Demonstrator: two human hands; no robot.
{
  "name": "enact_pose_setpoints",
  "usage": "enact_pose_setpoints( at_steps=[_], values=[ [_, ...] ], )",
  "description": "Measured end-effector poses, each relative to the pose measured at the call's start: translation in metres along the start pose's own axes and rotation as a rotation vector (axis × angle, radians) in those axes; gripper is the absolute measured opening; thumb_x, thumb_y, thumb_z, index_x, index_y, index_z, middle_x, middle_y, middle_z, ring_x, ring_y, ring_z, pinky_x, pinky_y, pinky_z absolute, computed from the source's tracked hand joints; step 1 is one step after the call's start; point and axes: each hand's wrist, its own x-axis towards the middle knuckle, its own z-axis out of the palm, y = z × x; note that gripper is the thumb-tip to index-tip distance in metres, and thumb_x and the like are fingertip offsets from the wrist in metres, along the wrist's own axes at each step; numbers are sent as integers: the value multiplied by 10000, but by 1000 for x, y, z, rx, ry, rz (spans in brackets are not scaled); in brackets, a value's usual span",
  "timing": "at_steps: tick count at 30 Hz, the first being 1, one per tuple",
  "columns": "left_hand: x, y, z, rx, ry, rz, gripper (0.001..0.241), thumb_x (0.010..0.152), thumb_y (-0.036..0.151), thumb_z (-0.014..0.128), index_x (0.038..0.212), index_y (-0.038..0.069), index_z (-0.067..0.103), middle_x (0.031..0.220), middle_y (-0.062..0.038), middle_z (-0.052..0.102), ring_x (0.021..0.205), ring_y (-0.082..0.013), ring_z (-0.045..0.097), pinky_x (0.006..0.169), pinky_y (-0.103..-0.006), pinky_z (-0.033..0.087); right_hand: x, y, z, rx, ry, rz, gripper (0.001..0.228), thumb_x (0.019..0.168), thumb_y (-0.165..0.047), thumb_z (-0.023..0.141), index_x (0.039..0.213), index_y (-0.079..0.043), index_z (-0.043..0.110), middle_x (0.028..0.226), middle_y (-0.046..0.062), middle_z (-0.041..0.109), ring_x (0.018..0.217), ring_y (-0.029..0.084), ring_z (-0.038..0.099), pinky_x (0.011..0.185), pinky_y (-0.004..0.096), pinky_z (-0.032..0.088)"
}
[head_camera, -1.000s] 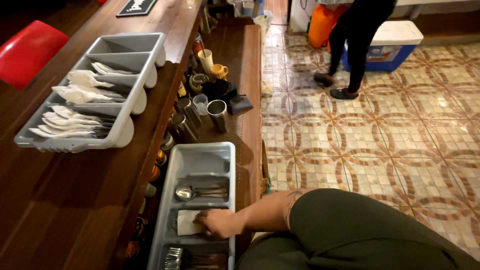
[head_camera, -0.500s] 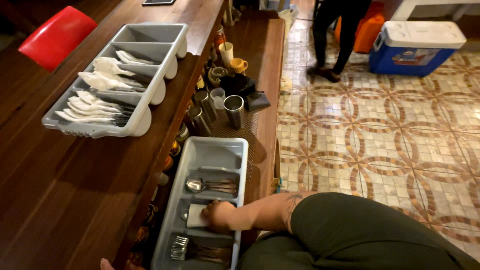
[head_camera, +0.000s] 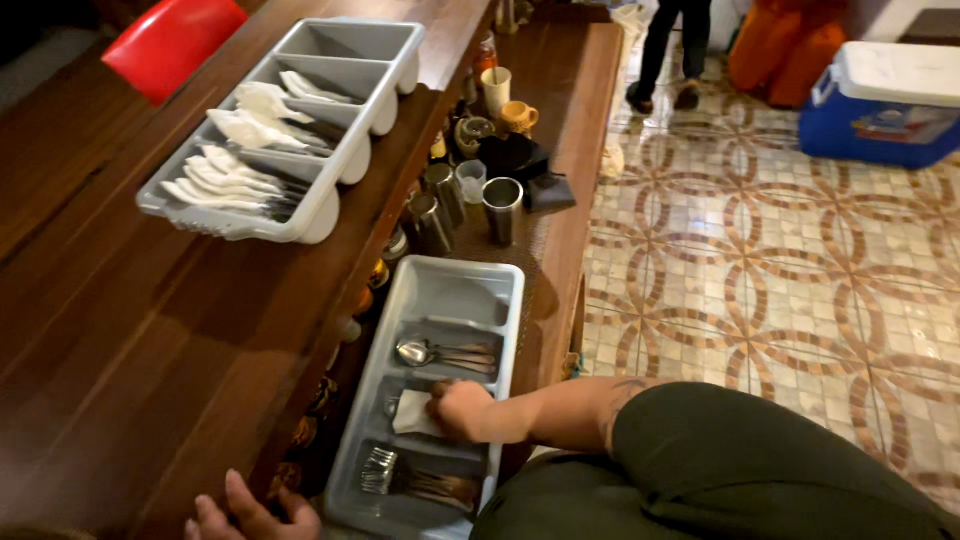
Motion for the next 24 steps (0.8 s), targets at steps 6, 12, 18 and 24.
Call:
enact_pose_setpoints(
  at_steps=[6, 12, 18, 24],
  values=[
    [18, 16, -24, -18, 76, 48, 561, 987, 376, 660, 1449, 57, 690, 1460, -272, 598, 1320, -496, 546, 1071, -639, 493, 5, 6, 4, 106, 63, 53, 150, 819, -212, 695, 952, -202, 764, 955, 131, 733, 898, 372, 693, 766, 482, 559],
    [28, 34, -46, 221, -56, -49, 521, 968, 396, 683, 1455, 211, 676, 1505, -125, 616, 1363, -362, 582, 1128, -585, 427, 3, 14, 2, 168, -13, 51, 279, 837, -160, 683, 1100, -237, 736, 957, 129, 730, 899, 360, 696, 759, 473, 549],
    [35, 41, -56, 322, -103, -21, 575, 944, 391, 716, 1495, 255, 622, 1506, -96, 606, 1356, -327, 582, 1094, -537, 421, -1, 14, 2, 294, 51, 64, 374, 775, -114, 658, 1108, -263, 737, 965, 79, 767, 884, 313, 720, 763, 427, 568],
    [42, 48, -60, 324, -115, -52, 566, 937, 406, 704, 1474, 263, 597, 1494, -82, 586, 1354, -302, 562, 1114, -536, 420, 6, 28, 0, 247, 87, -87, 198, 762, -254, 793, 952, -197, 780, 926, 129, 749, 853, 359, 697, 739, 447, 560]
  ],
)
